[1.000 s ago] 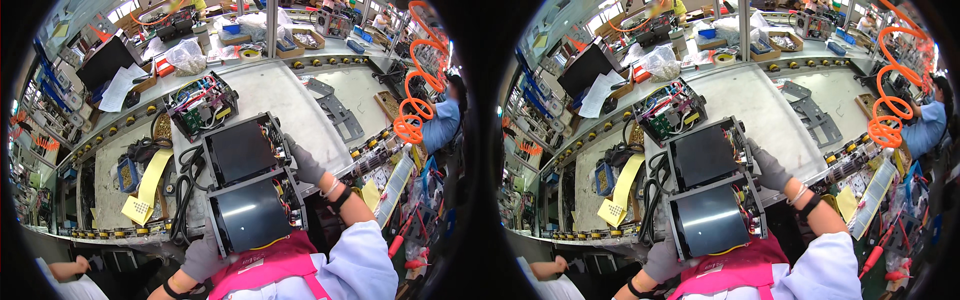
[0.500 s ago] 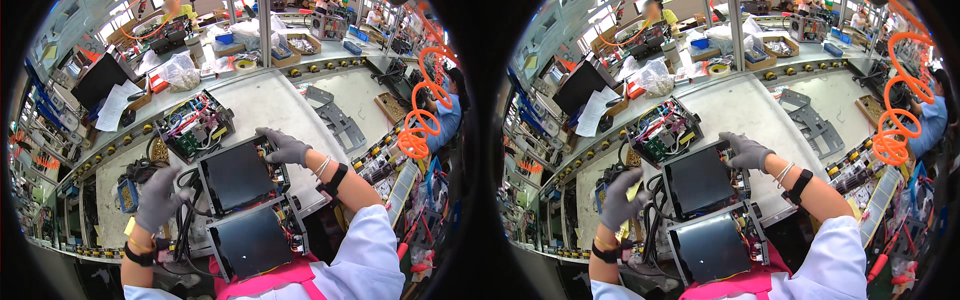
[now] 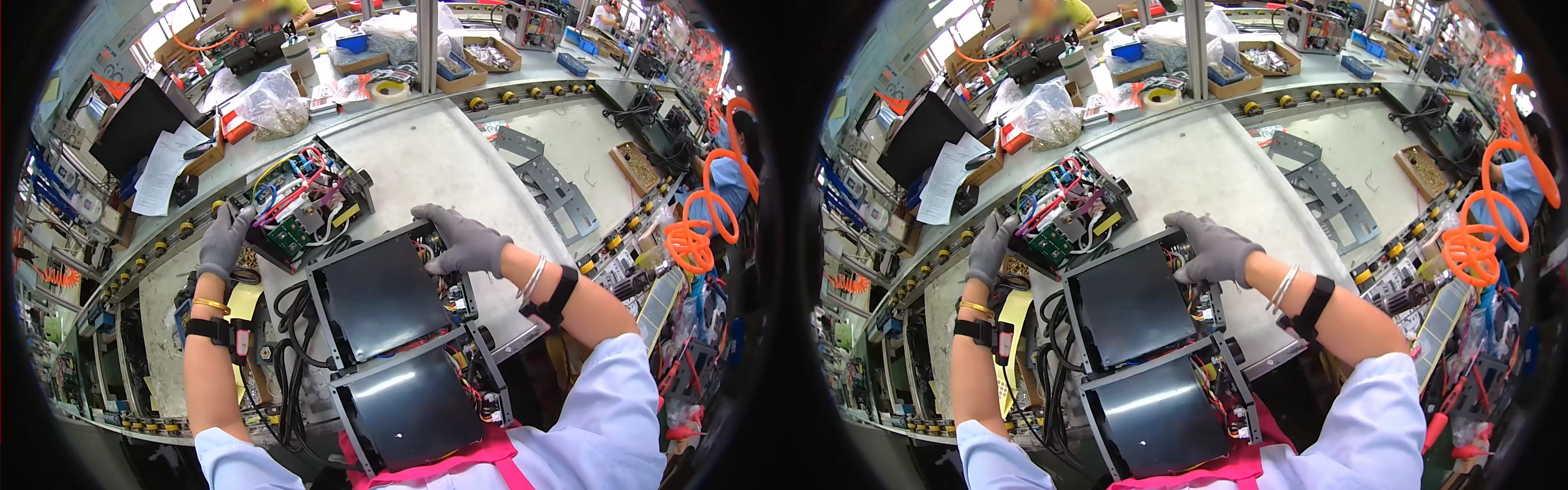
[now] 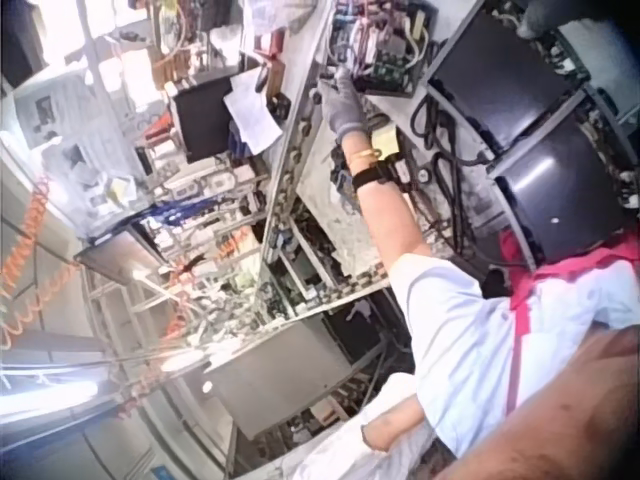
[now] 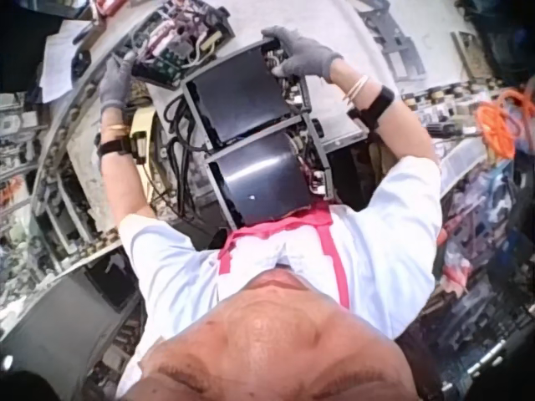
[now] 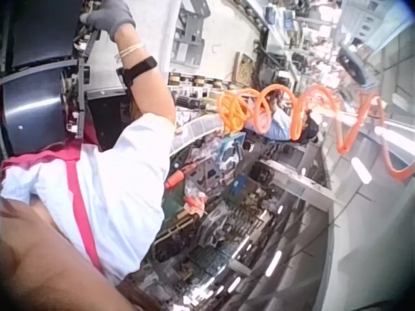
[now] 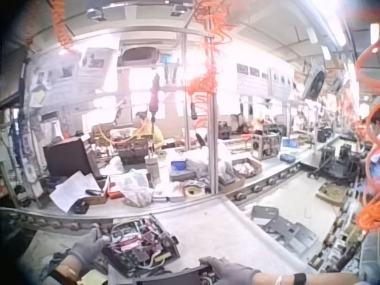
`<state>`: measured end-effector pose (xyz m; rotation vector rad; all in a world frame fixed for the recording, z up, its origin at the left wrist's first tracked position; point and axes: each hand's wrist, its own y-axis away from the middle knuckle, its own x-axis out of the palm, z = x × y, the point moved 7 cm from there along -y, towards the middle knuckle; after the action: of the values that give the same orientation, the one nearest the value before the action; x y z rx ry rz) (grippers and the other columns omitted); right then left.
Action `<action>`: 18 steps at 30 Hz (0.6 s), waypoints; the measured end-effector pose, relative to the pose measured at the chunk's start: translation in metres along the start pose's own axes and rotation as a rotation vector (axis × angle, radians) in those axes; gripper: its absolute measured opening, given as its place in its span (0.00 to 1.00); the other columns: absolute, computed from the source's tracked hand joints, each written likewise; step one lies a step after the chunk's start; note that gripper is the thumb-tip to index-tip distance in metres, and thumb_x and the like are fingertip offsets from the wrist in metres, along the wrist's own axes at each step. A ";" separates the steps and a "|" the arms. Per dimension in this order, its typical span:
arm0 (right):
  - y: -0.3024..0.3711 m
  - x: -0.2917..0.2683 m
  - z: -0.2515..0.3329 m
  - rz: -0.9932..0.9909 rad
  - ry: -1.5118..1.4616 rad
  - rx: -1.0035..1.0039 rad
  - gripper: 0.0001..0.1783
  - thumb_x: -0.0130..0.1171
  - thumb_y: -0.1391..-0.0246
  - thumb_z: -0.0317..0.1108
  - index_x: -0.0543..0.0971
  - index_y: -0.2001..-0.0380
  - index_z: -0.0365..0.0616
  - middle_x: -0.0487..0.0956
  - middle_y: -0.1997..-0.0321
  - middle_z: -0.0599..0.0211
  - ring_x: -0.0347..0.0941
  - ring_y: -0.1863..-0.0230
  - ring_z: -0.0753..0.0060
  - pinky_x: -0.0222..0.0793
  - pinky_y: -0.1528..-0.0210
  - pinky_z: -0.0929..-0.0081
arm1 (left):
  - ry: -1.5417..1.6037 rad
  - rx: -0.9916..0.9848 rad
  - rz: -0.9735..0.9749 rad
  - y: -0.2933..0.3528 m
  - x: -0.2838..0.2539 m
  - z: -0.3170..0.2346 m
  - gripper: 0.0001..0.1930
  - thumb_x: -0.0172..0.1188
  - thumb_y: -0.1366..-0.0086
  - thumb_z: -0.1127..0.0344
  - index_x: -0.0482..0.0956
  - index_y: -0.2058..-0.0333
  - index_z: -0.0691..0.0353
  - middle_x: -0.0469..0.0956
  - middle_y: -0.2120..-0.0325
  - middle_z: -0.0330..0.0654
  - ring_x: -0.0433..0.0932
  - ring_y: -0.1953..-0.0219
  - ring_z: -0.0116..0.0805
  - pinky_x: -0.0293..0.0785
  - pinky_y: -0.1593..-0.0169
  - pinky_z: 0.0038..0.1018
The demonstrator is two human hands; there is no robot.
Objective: Assembling internal parts of electronic units, applying labels, and using an electric screwdriver.
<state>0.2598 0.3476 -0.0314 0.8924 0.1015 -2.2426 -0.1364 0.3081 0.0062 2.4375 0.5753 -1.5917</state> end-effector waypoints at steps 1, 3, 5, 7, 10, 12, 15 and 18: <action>-0.002 -0.002 0.013 0.044 0.114 0.001 0.48 0.67 0.63 0.36 0.59 0.37 0.53 0.66 0.45 0.44 0.68 0.44 0.47 0.66 0.42 0.62 | -0.005 0.003 0.001 -0.004 -0.002 0.004 0.33 0.50 0.38 0.37 0.69 0.50 0.64 0.76 0.59 0.64 0.74 0.53 0.63 0.68 0.51 0.45; 0.000 0.001 0.028 0.128 0.160 0.143 0.52 0.69 0.66 0.38 0.57 0.35 0.52 0.66 0.46 0.45 0.68 0.45 0.48 0.67 0.44 0.62 | -0.003 -0.009 0.038 -0.008 0.001 0.009 0.33 0.51 0.40 0.36 0.71 0.55 0.65 0.76 0.61 0.65 0.74 0.54 0.63 0.68 0.52 0.46; -0.003 0.004 0.039 0.080 0.567 0.123 0.55 0.70 0.69 0.40 0.56 0.34 0.52 0.67 0.47 0.46 0.67 0.45 0.46 0.67 0.44 0.63 | 0.024 -0.006 0.012 -0.009 -0.001 0.008 0.33 0.54 0.41 0.37 0.72 0.56 0.66 0.77 0.61 0.63 0.75 0.55 0.62 0.68 0.53 0.44; -0.004 0.011 0.042 0.042 0.656 0.089 0.56 0.70 0.69 0.42 0.55 0.33 0.54 0.67 0.47 0.44 0.67 0.45 0.44 0.68 0.47 0.61 | 0.101 0.013 -0.006 -0.008 0.000 0.005 0.33 0.57 0.43 0.38 0.72 0.57 0.67 0.78 0.62 0.60 0.76 0.57 0.58 0.68 0.53 0.41; -0.008 0.011 0.047 -0.003 0.765 0.060 0.56 0.70 0.69 0.43 0.54 0.33 0.53 0.67 0.47 0.44 0.68 0.46 0.44 0.68 0.47 0.59 | 0.262 0.021 0.014 -0.007 0.001 0.009 0.30 0.59 0.43 0.41 0.73 0.58 0.66 0.79 0.65 0.52 0.77 0.61 0.47 0.69 0.55 0.35; -0.010 0.009 0.052 0.175 0.574 0.074 0.58 0.71 0.70 0.42 0.54 0.33 0.52 0.67 0.47 0.42 0.69 0.48 0.43 0.66 0.45 0.58 | 0.346 0.011 0.049 -0.003 -0.001 0.012 0.28 0.61 0.42 0.43 0.74 0.58 0.65 0.79 0.66 0.48 0.76 0.63 0.40 0.68 0.55 0.32; -0.038 -0.013 0.029 0.390 0.183 -0.079 0.58 0.74 0.65 0.48 0.53 0.32 0.51 0.66 0.42 0.36 0.68 0.42 0.46 0.69 0.46 0.63 | 0.557 0.051 0.163 0.001 0.000 -0.009 0.23 0.65 0.42 0.52 0.74 0.58 0.65 0.77 0.66 0.39 0.72 0.64 0.26 0.68 0.56 0.24; -0.080 -0.059 0.034 0.010 0.025 -0.019 0.53 0.70 0.58 0.52 0.56 0.34 0.45 0.70 0.44 0.41 0.73 0.49 0.60 0.70 0.48 0.68 | 0.569 0.082 0.205 0.003 0.002 -0.003 0.23 0.65 0.41 0.53 0.73 0.56 0.64 0.76 0.66 0.38 0.72 0.65 0.26 0.69 0.57 0.25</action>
<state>0.2184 0.4313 0.0171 0.9092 0.1301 -2.2180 -0.1320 0.3070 0.0059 2.9031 0.3183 -0.8509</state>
